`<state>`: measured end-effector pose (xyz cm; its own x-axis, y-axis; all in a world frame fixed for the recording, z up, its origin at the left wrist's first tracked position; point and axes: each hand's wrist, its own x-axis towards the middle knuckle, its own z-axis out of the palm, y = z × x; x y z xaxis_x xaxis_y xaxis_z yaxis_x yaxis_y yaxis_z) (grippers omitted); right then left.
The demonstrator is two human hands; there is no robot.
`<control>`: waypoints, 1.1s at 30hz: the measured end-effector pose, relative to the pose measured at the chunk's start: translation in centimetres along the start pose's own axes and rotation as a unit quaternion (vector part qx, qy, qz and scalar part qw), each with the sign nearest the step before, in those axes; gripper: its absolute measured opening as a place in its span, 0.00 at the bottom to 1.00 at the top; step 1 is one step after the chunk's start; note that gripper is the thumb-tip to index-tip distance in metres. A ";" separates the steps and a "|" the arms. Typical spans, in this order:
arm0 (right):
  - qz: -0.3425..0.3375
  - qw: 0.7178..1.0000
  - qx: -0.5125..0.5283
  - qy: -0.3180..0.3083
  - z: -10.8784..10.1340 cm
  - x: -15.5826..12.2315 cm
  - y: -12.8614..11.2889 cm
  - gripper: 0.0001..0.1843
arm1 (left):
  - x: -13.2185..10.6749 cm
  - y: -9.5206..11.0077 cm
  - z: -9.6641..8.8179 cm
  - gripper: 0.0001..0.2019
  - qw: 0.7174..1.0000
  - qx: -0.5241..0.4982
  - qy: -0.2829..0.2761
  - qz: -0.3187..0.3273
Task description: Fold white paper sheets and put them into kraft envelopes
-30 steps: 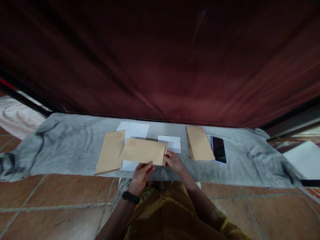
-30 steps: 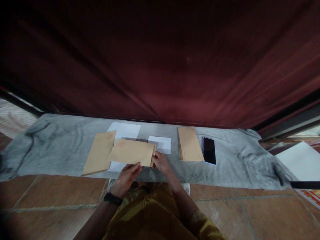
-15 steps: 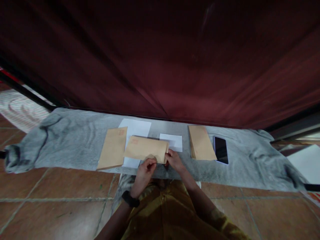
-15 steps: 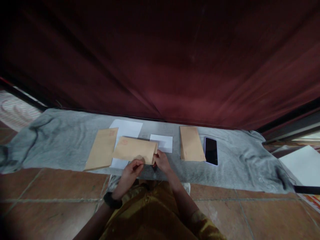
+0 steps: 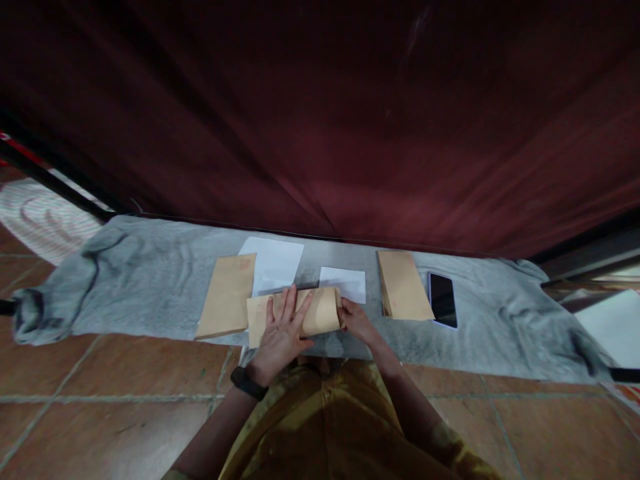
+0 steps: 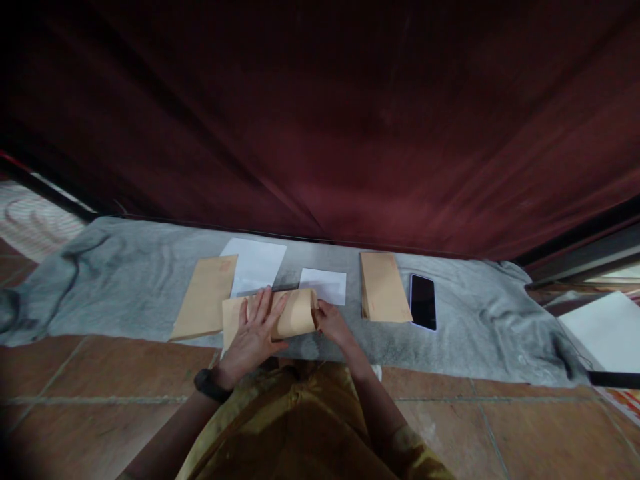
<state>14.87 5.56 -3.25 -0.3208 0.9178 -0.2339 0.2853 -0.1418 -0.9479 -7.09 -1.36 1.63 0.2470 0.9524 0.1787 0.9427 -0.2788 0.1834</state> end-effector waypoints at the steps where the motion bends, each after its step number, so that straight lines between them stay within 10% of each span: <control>1: 0.000 1.000 -0.016 -0.004 -0.1 -0.2 0.0 0.09 | 0.2 -0.1 0.2 0.58 1.000 0.007 -0.018 -0.001; 10: -0.015 0.988 -0.153 0.027 -0.1 -0.7 0.4 0.11 | 1.8 -0.7 0.5 0.60 0.994 -0.001 -0.108 0.006; 18: -0.092 0.948 -0.210 0.220 -0.1 -2.7 -1.0 0.13 | 1.8 0.0 0.2 0.58 0.997 0.005 -0.072 0.040; 26: -0.027 0.995 0.068 0.069 -0.2 -2.7 -1.2 0.13 | 2.2 0.2 -0.2 0.52 0.995 0.007 -0.061 0.080; 33: 0.095 0.934 0.330 -0.096 -0.7 -3.1 -1.8 0.19 | 2.3 0.8 -0.3 0.52 0.988 -0.021 -0.067 0.135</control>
<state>16.02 3.23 -0.67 -0.4947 0.7789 -0.3854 -0.2448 -0.5504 -0.7982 -5.79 0.60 2.48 0.5188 0.8493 0.0977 0.8288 -0.5276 0.1863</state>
